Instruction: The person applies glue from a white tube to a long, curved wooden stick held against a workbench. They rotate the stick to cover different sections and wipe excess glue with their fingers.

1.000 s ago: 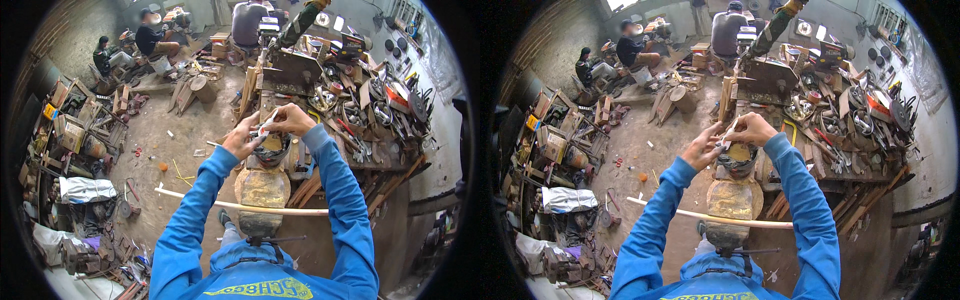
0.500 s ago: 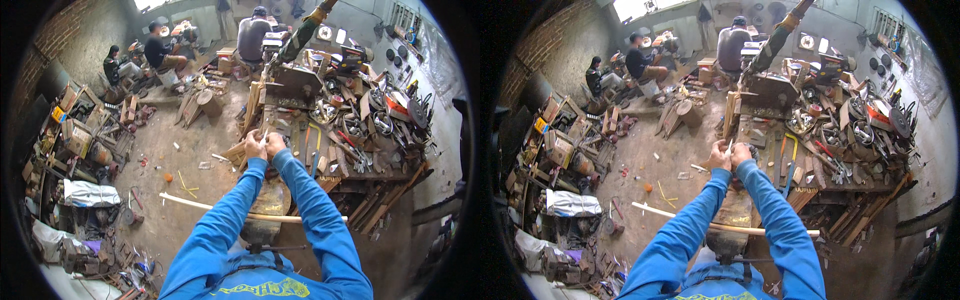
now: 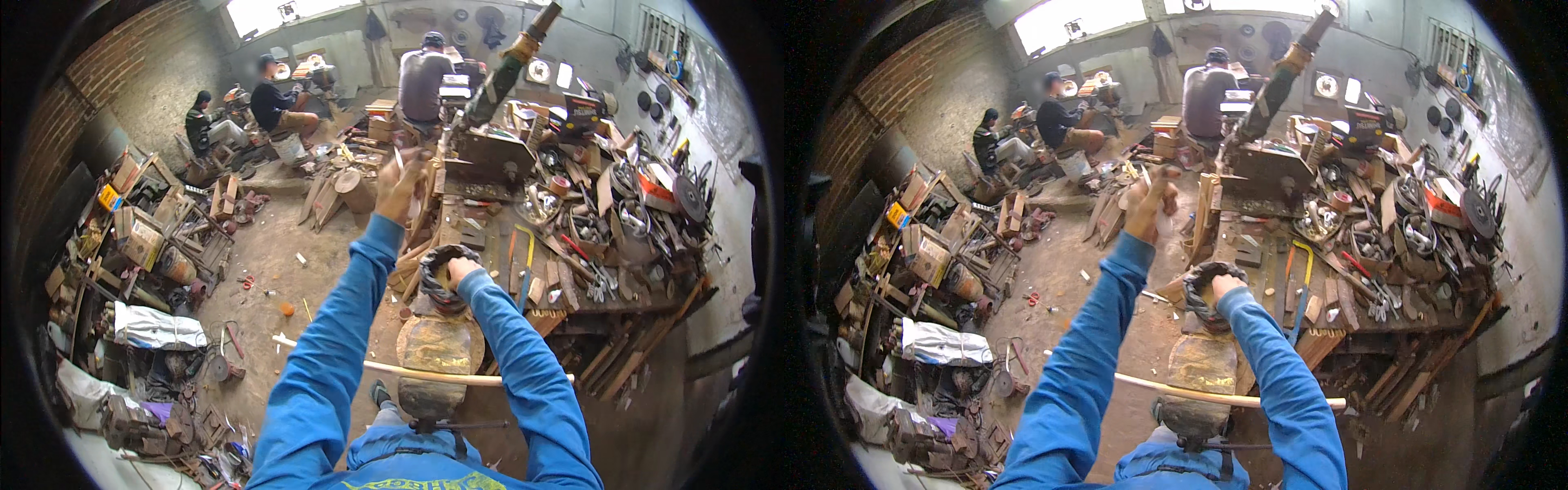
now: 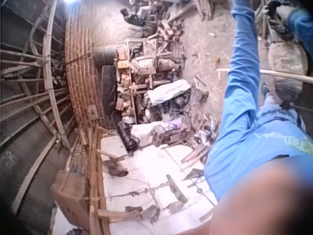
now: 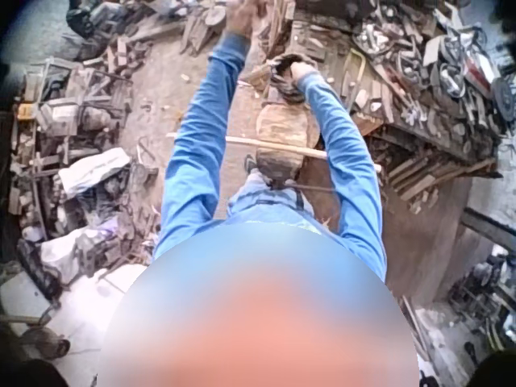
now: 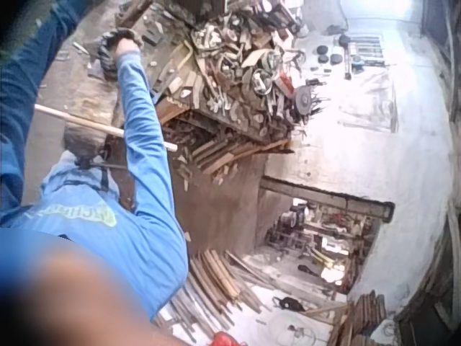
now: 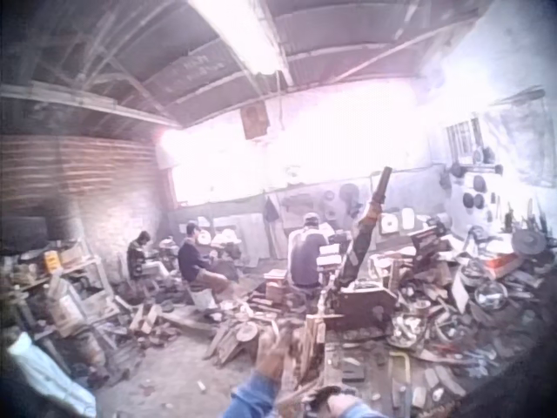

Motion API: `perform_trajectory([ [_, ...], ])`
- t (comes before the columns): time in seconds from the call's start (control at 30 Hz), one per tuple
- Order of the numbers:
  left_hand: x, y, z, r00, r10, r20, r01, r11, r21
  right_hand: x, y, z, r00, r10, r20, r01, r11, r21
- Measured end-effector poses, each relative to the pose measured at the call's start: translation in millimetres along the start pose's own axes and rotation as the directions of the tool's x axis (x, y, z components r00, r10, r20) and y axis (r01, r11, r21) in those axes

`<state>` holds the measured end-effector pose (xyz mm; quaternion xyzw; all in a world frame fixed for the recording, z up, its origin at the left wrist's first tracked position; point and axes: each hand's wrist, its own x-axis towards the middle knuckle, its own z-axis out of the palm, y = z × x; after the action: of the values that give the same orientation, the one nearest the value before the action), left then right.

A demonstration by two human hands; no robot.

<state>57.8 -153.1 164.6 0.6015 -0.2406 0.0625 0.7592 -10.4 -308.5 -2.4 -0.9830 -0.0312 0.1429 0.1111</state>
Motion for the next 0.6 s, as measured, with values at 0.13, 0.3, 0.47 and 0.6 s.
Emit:
perform_trajectory([
  [0.13, 36, 118, -7, 0.956, 0.161, 0.244, -0.119, 0.977, -0.179, -1, -11, -2, 0.997, -0.018, 0.075, 0.029, 0.99, -0.138],
  [0.3, 48, 214, -12, 0.879, 0.312, 0.36, -0.298, 0.95, -0.096, 9, -12, -6, 0.987, -0.069, 0.147, 0.095, 0.979, -0.181],
  [0.47, 40, 246, -14, 0.78, 0.417, 0.466, -0.418, 0.902, -0.107, 16, -6, 4, 0.988, -0.081, 0.128, 0.095, 0.99, -0.101],
  [0.6, 37, 246, -12, 0.756, 0.399, 0.519, -0.382, 0.913, -0.145, 10, -5, -10, 0.996, -0.065, -0.063, 0.063, 0.998, -0.028],
])
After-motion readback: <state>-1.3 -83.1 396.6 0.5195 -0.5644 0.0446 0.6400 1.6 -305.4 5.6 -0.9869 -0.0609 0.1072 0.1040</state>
